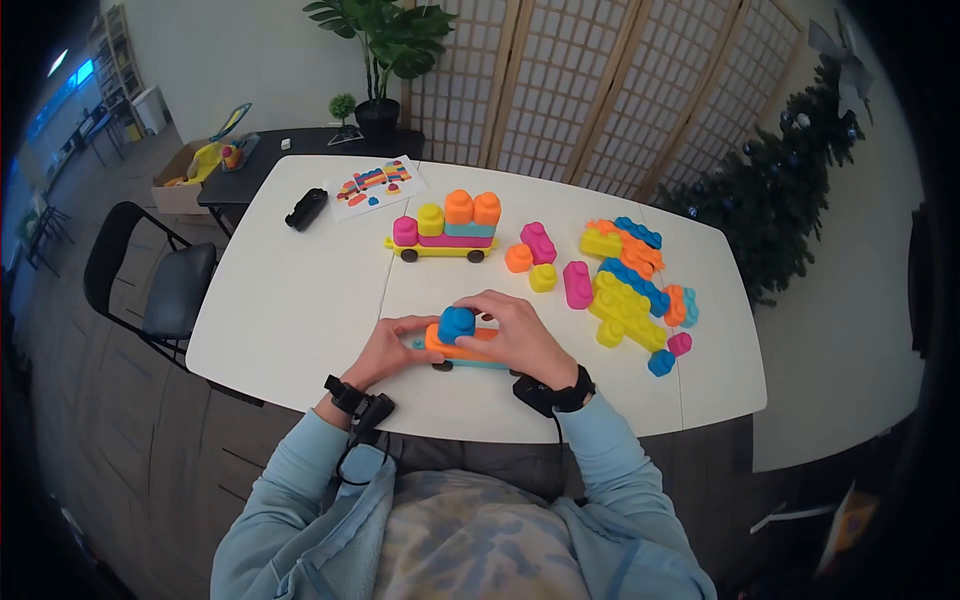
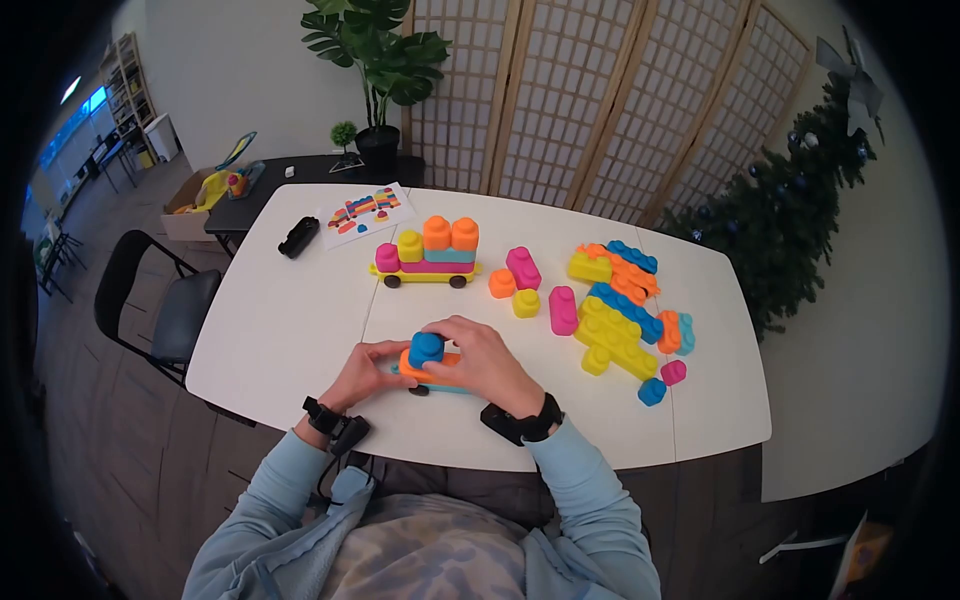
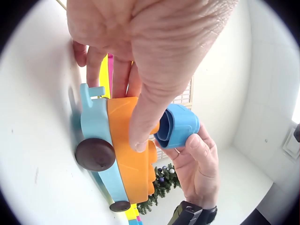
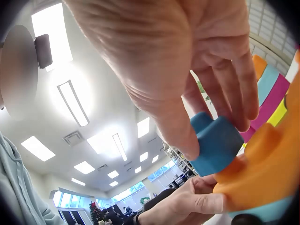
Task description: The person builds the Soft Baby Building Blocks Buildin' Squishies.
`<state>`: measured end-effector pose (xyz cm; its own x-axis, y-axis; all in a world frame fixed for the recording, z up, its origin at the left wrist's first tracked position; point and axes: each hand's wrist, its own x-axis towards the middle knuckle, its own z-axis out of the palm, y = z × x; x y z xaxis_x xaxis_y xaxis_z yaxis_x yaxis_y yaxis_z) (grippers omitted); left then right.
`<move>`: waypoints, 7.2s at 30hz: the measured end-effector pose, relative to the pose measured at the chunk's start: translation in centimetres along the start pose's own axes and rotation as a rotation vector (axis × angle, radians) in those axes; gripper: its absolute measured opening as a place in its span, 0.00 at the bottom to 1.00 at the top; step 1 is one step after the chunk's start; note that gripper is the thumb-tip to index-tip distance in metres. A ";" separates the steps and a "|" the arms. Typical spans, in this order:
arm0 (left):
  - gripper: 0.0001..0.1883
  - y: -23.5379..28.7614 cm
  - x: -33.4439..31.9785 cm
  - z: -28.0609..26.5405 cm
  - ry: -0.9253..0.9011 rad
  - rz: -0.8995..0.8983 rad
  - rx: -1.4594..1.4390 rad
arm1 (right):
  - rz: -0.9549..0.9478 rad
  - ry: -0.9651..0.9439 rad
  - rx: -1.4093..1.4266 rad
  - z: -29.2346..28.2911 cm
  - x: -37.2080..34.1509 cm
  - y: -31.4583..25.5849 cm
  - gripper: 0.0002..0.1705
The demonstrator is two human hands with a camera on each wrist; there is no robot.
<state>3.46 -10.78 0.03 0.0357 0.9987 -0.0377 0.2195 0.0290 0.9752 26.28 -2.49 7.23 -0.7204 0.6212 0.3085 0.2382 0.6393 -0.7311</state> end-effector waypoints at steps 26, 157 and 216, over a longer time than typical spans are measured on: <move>0.28 -0.6 0.2 0.6 0.031 0.082 0.019 | 0.059 0.030 -0.200 -1.0 -1.9 1.5 0.34; 0.31 0.9 -0.4 0.9 0.011 0.139 -0.073 | 0.114 -0.030 -0.318 -6.3 -7.1 -0.6 0.29; 0.31 0.9 -0.2 0.2 0.006 0.114 -0.052 | -0.061 -0.076 -0.285 -1.0 -1.5 -1.8 0.28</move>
<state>3.88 -10.98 0.86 0.0519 0.9958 0.0748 0.1638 -0.0824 0.9830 27.62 -4.10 8.69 -0.7830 0.5488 0.2928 0.3583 0.7827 -0.5089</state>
